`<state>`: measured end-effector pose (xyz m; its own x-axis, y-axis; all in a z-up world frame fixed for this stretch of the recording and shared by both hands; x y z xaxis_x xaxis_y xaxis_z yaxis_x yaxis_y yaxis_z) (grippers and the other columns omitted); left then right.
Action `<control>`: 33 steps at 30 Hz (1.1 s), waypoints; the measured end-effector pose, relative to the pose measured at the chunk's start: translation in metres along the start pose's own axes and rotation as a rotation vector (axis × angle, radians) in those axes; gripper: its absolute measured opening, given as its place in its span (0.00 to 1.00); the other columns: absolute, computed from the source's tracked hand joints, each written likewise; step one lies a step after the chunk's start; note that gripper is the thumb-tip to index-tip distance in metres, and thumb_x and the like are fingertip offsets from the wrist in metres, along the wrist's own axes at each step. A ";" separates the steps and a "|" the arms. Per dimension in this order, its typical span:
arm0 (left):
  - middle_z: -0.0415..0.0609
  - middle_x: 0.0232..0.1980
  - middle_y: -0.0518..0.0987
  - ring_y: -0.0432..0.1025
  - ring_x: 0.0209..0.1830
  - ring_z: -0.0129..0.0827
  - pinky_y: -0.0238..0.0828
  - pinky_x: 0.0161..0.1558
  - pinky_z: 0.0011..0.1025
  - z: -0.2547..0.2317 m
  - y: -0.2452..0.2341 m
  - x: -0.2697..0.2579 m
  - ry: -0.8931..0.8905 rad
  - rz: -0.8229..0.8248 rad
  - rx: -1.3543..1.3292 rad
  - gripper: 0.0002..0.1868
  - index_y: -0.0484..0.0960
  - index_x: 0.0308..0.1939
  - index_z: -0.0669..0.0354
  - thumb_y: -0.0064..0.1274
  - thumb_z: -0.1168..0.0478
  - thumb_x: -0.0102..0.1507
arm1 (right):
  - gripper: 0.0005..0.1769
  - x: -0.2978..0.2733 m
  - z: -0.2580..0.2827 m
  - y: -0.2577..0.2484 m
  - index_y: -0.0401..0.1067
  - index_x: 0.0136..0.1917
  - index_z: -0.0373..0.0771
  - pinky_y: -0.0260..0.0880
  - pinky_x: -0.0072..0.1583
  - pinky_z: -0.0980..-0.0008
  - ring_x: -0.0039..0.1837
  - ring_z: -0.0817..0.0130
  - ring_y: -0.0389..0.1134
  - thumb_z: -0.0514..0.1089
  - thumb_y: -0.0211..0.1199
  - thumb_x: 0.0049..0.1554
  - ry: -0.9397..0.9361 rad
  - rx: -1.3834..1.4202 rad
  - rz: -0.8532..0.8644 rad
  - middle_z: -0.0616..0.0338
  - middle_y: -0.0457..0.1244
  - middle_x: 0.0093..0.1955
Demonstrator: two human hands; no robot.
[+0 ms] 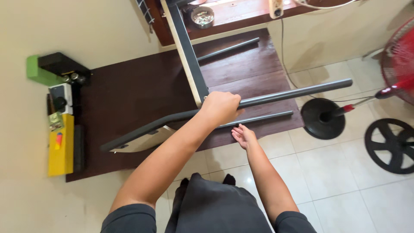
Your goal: The person assembles a chair by inserting and tightening bolts into the metal frame using an Allen key. They flip the chair to access different joints and continue securing the frame components.
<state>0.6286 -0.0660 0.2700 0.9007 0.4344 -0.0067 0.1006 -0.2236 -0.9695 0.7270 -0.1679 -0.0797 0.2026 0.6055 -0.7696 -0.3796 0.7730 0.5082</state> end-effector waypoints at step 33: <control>0.54 0.22 0.74 0.72 0.21 0.45 0.68 0.28 0.38 0.043 -0.093 -0.124 -0.265 -0.564 -0.480 0.15 0.78 0.30 0.62 0.55 0.55 0.66 | 0.24 -0.059 0.071 0.041 0.63 0.49 0.44 0.65 0.57 0.58 0.40 0.67 0.60 0.66 0.50 0.67 -0.737 0.015 0.380 0.62 0.56 0.35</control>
<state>0.4897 -0.0614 0.3504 0.5346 0.7746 0.3381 0.7385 -0.2336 -0.6325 0.7634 -0.1581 0.0139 0.6045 0.7908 -0.0966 -0.5302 0.4898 0.6921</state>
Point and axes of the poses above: each hand's wrist, its own x-axis towards the middle knuckle, its own y-axis out of the palm, z = x × y, the point moved 3 cm from there along x, towards the middle knuckle
